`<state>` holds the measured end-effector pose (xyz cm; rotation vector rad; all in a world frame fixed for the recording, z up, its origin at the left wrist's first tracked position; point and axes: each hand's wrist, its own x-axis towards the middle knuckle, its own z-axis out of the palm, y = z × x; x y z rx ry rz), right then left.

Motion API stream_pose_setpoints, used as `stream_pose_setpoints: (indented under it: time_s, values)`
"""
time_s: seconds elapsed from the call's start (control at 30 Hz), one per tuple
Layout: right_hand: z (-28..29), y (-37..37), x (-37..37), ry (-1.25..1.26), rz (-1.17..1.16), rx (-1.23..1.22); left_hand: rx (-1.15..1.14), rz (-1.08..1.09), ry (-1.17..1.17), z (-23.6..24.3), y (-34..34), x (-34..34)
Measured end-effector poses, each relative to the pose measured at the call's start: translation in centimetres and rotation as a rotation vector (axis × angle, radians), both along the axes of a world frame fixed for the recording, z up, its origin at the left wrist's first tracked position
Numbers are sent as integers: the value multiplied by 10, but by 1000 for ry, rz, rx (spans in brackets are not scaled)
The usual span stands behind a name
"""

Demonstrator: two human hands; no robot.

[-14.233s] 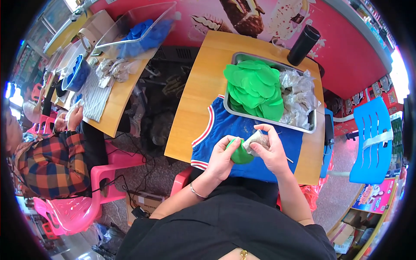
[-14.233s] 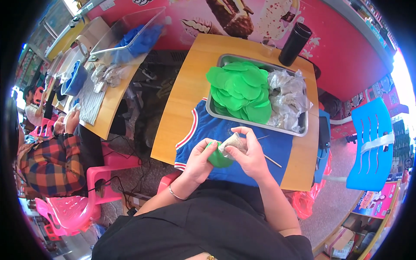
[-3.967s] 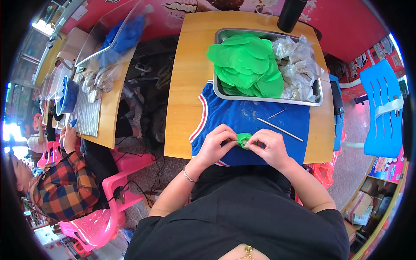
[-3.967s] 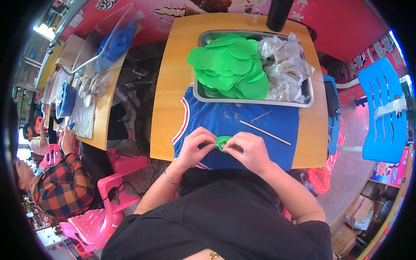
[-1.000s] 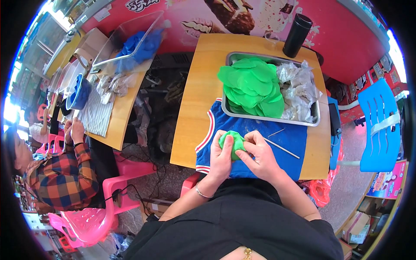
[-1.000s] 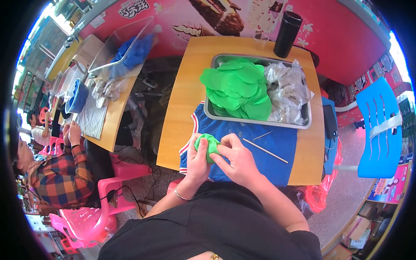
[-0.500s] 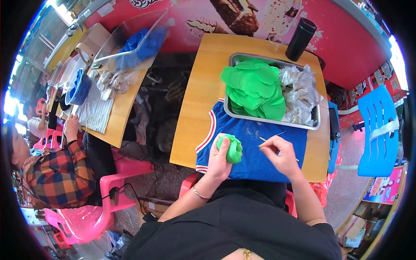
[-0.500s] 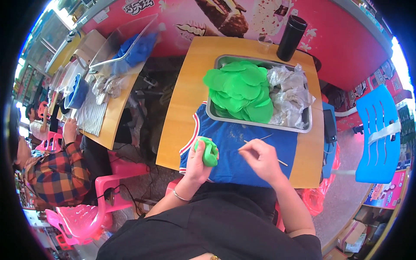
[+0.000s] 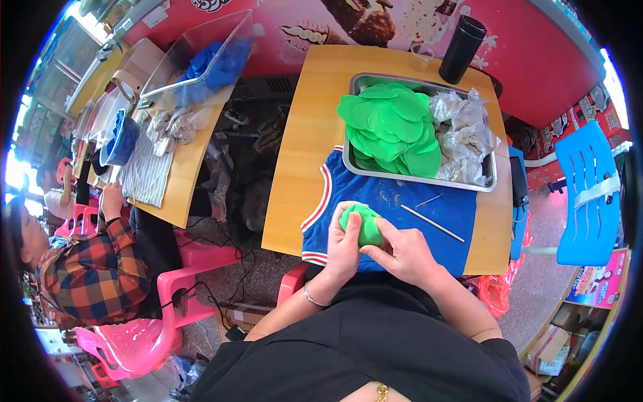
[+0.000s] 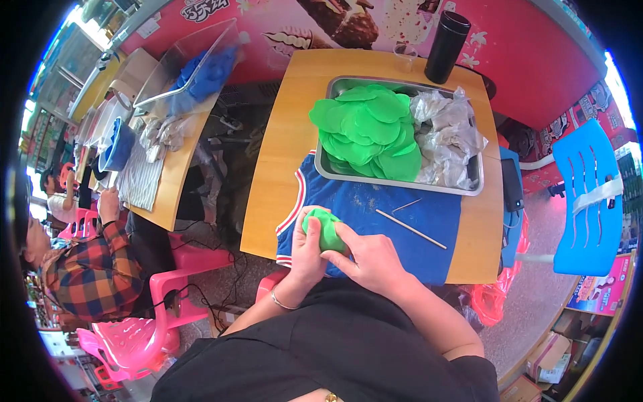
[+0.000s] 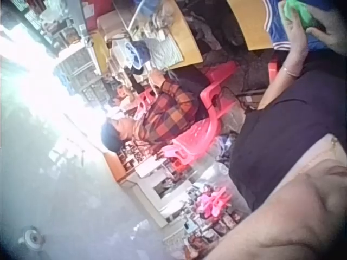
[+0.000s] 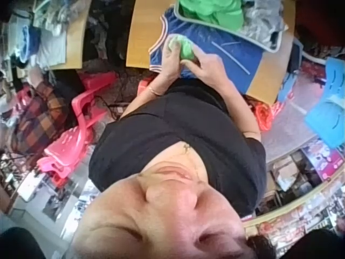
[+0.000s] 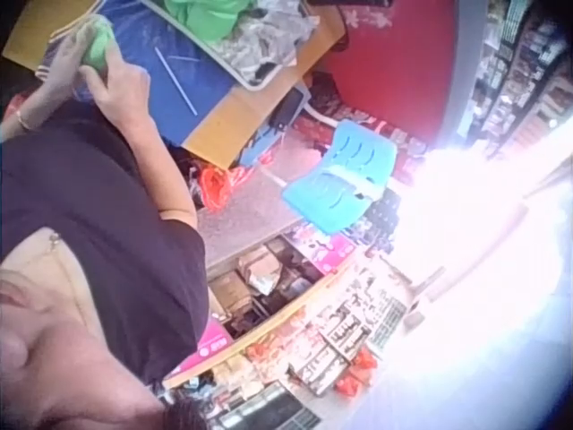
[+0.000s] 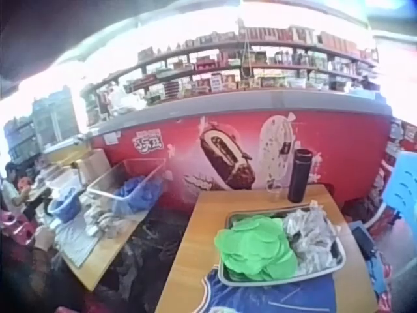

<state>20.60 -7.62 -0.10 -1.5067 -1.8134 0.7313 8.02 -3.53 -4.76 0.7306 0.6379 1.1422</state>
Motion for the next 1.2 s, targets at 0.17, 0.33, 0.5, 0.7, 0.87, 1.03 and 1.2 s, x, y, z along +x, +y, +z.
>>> stream_pose_setpoints:
  time_s: [0.17, 0.33, 0.5, 0.7, 0.87, 1.03, 1.2]
  values:
    - [2, 4, 4, 75, -22, -76, 110, 2, 31, -4, -3, 0]
    - [10, 5, 11, 242, -25, -115, -11, -125, -47, -1, 0, -6]
    - [7, 6, 18, 304, -117, 4, -132, -330, -101, -5, 3, -15]
    - [-2, 10, 20, 348, -321, 215, -177, -250, -176, -2, 0, -8]
    - [-2, 9, 14, 189, -311, 151, -113, -244, -37, -2, -11, -7]
    - [-11, 12, 20, 92, -251, 162, 5, -244, 109, -9, -12, 0]
    - [-11, 10, 18, -39, -79, 58, 211, -280, 278, -8, -18, -11]
